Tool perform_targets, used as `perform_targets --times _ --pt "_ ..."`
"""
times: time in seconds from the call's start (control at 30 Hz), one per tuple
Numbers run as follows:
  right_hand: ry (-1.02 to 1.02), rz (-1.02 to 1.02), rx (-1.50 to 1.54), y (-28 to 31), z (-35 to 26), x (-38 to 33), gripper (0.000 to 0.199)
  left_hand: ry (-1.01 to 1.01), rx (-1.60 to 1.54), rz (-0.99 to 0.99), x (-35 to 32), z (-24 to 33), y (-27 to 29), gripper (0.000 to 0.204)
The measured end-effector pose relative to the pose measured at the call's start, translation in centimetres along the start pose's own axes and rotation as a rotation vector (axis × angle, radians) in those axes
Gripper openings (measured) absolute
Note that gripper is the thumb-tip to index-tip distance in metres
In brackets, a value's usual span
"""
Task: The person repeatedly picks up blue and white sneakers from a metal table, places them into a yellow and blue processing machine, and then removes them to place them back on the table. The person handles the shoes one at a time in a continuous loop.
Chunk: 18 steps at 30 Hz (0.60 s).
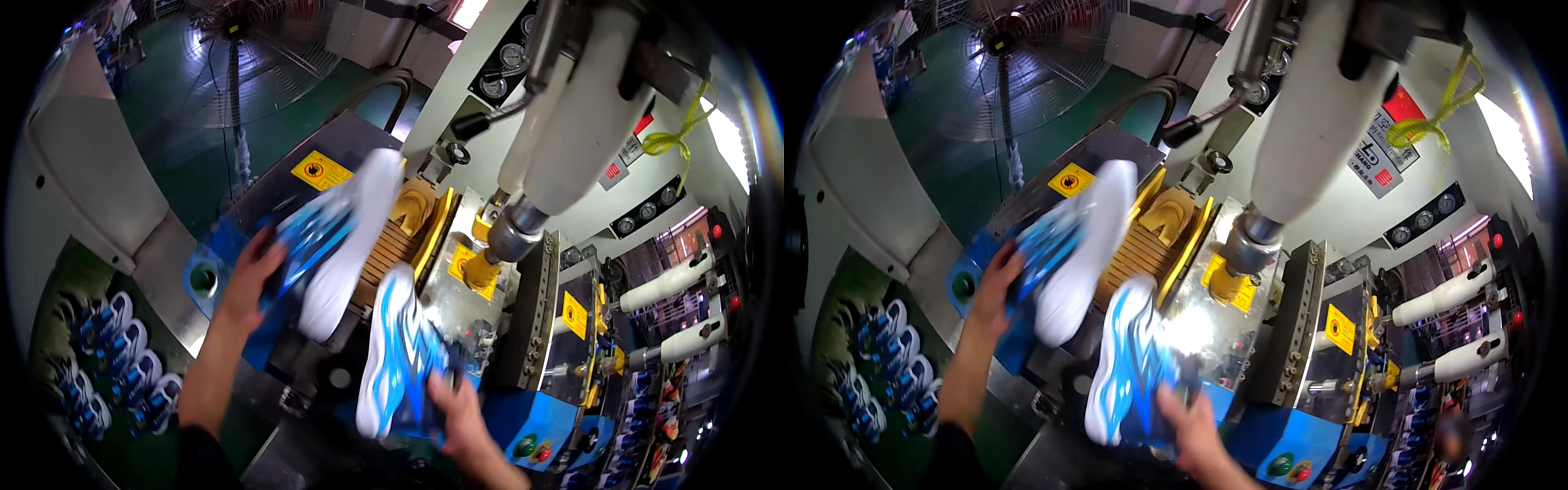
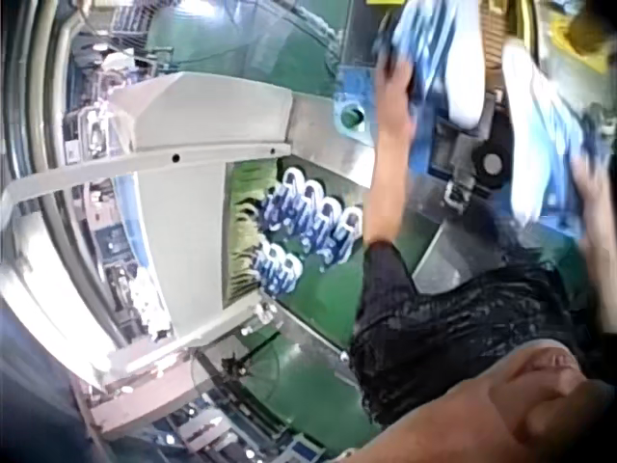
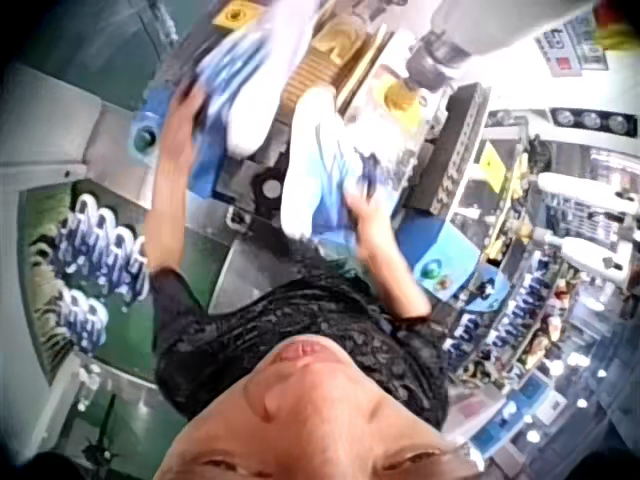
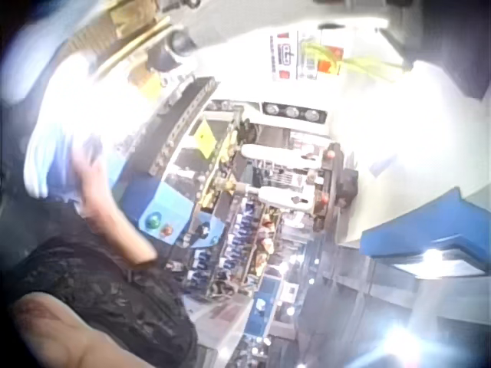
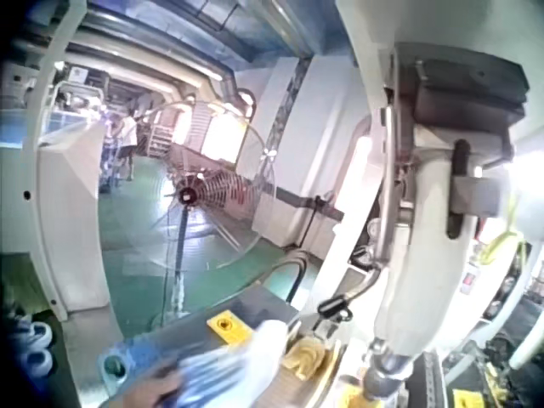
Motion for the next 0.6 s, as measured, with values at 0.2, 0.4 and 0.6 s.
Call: perform_targets --times 0.2,0.4,0.6 --pt "0.042 0.097 -0.206 -5.3 -9.7 22.5 0.026 -0.333 -0.295 0.084 -17.9 2.0 20.3 0.063" --pt "0.274 0.252 -0.616 -7.1 -7.2 29.5 0.030 -0.271 -0.103 0.895 -30.5 1.0 23.5 0.063" --pt "0.464 0.635 -1.002 -10.0 -4.0 28.7 0.059 -0.151 -0.337 0.891 -31.0 -2.3 19.7 0.063"
Point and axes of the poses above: each hand's wrist, its own x-axis towards the middle knuckle, its own y-axis out of the back of the hand, z = x × y, the point moved 3 cm from there along x, towards the middle knuckle, and after that the axes turned 9 degrees about -x, right-handed, at the moved point
